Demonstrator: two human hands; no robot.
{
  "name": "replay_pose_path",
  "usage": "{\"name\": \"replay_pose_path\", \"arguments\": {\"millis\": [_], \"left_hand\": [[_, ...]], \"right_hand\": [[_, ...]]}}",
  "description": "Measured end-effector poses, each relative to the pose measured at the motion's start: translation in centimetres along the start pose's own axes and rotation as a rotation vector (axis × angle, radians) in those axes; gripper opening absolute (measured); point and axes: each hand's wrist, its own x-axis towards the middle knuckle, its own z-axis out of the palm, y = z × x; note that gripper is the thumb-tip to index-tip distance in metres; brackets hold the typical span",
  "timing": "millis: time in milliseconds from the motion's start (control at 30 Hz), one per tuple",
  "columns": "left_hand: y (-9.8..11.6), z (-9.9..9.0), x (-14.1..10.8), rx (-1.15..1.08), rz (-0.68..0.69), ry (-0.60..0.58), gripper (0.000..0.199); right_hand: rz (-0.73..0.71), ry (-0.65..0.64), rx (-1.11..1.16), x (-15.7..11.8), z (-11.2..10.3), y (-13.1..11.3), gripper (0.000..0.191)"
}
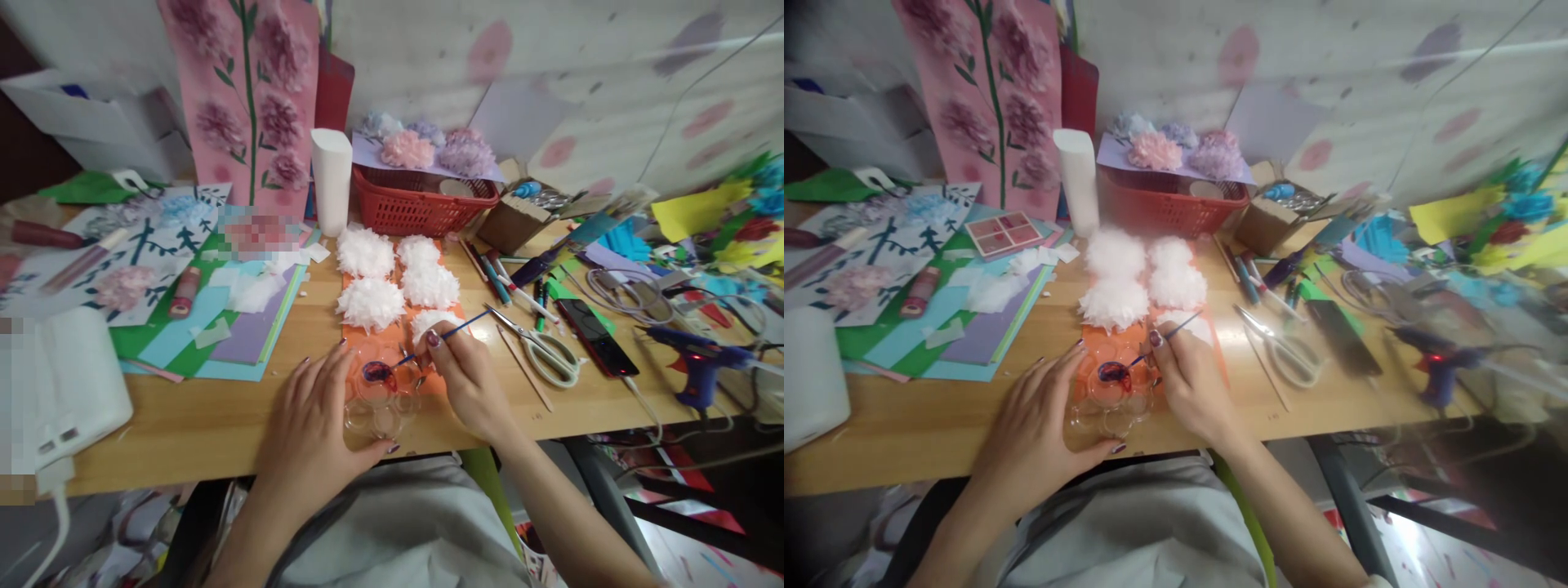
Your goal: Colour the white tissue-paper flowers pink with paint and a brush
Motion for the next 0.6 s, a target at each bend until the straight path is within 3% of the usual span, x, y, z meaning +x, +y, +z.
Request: {"name": "replay_pose_path", "arguments": {"millis": [600], "left_hand": [[-0.04, 0.09, -0.09, -0.018, 0.000, 0.007, 0.098]], "right_hand": [[-0.048, -0.037, -0.140, -0.87, -0.34, -0.35, 0.032]]}}
